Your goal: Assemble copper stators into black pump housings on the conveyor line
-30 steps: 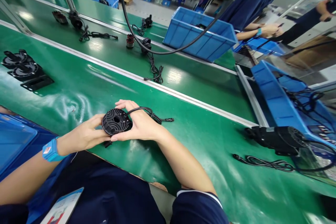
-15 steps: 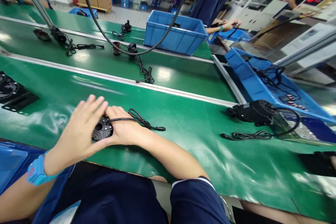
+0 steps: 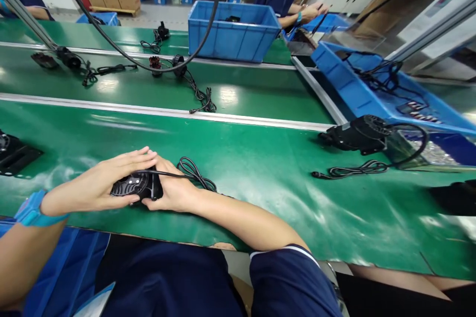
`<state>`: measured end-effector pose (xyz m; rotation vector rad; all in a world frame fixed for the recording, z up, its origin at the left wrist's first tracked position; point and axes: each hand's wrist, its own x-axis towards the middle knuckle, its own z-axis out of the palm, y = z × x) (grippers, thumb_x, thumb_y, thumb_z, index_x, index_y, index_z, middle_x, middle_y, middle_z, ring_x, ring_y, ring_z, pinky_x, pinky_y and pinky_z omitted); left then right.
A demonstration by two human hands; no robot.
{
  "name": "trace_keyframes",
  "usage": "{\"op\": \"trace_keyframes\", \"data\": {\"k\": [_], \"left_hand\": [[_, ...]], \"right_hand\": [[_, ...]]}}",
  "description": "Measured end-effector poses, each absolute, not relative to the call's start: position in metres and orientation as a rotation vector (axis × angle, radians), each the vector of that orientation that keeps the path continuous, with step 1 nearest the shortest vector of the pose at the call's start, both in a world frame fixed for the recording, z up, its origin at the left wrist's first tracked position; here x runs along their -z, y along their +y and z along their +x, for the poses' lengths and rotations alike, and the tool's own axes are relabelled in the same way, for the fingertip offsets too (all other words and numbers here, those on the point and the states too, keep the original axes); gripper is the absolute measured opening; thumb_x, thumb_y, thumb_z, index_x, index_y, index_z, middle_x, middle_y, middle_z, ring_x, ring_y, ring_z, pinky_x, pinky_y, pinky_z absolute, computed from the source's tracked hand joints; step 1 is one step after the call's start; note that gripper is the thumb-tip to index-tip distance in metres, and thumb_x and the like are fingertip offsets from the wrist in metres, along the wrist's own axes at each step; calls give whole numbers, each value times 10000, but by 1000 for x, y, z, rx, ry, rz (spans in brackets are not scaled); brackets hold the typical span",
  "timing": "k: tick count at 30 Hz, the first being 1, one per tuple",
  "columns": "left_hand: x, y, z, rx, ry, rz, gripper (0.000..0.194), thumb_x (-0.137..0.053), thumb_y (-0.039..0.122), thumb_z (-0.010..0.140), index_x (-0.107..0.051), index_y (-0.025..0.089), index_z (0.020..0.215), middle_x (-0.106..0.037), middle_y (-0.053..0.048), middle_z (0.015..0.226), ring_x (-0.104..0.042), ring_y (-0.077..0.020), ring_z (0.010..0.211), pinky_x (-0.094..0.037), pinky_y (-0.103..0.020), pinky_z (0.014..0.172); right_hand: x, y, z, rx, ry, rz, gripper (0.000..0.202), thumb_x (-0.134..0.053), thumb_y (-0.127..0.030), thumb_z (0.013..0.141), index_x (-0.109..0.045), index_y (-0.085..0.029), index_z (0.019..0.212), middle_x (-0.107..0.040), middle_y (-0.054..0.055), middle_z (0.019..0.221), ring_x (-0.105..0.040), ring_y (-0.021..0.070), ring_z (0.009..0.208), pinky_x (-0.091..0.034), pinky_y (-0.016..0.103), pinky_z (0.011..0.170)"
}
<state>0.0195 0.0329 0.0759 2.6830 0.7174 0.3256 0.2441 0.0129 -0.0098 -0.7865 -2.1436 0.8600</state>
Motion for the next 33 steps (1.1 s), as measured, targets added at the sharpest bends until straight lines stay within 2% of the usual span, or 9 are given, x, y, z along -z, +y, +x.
{"op": "trace_keyframes", "data": {"k": [5, 13, 15, 19, 21, 23, 25, 29, 33], "left_hand": [[-62, 18, 27, -467, 878, 2646, 721, -656, 353, 927, -373, 238, 1579, -471, -95, 1595, -410, -284, 1509, -409, -470, 1242], [-38, 8, 24, -819, 934, 2504, 779, -714, 360, 899, -340, 249, 1574, -475, -170, 1570, -513, -323, 1429, -450, -520, 1201], [-29, 6, 26, -1028, 950, 2329, 837, -802, 423, 839, -358, 240, 1525, -427, -219, 1577, -528, -355, 1411, -466, -567, 1173], [-13, -5, 31, -1350, 898, 2028, 730, -893, 507, 724, -425, 235, 1213, -371, -258, 1574, -517, -405, 1412, -509, -620, 1099], [-8, -12, 29, -1367, 913, 1990, 680, -904, 476, 722, -406, 235, 1118, -371, -257, 1571, -504, -409, 1422, -499, -633, 1100], [-6, -17, 24, -1334, 959, 2011, 667, -920, 435, 711, -410, 233, 1090, -363, -251, 1578, -502, -405, 1425, -478, -648, 1117], [-5, -22, 17, -1283, 1032, 2039, 632, -922, 393, 714, -421, 232, 1065, -373, -235, 1574, -551, -383, 1384, -491, -638, 1110], [-3, -26, 18, -1266, 1110, 2049, 541, -891, 344, 752, -441, 232, 1031, -555, -176, 1420, -665, -307, 1245, -553, -561, 1058], [1, -18, 45, -1343, 1071, 2106, 506, -899, 343, 734, -502, 225, 1025, -672, -126, 1275, -689, -280, 1189, -569, -521, 1034]], "right_hand": [[16, 14, 246, -840, -2102, -669, 826, -721, -395, 814, -372, -164, 1526, -485, 189, 1513, -460, 349, 1434, -380, 551, 1220], [10, 6, 252, -941, -2192, -794, 1061, -839, -411, 779, -260, -112, 1616, -213, 225, 1685, -215, 339, 1579, -302, 493, 1280], [4, -10, 263, -882, -2261, -809, 1020, -850, -434, 801, -314, -100, 1601, -270, 238, 1663, -246, 337, 1570, -343, 493, 1264], [1, -38, 296, -534, -2148, -748, 610, -751, -365, 917, -535, -229, 1470, -675, 122, 1340, -657, 242, 1244, -562, 393, 1076], [4, -36, 309, -488, -2025, -921, 678, -828, -415, 836, -563, -232, 1432, -666, 133, 1330, -632, 282, 1248, -528, 475, 1099], [9, -25, 313, -738, -1914, -1118, 800, -904, -481, 711, -590, -184, 1385, -561, 184, 1453, -473, 359, 1400, -360, 601, 1208], [16, -12, 309, -1125, -1792, -1177, 625, -869, -525, 724, -677, -160, 1193, -591, 190, 1389, -453, 384, 1392, -275, 656, 1224], [23, -5, 285, -1491, -1548, -1139, 542, -574, -686, 914, -616, -169, 1071, -670, 148, 1162, -657, 307, 1117, -581, 567, 942], [17, -15, 267, -1789, -1169, -1018, 787, -750, -766, 739, -468, -242, 1253, -615, 73, 1242, -693, 219, 999, -638, 338, 697]]}}
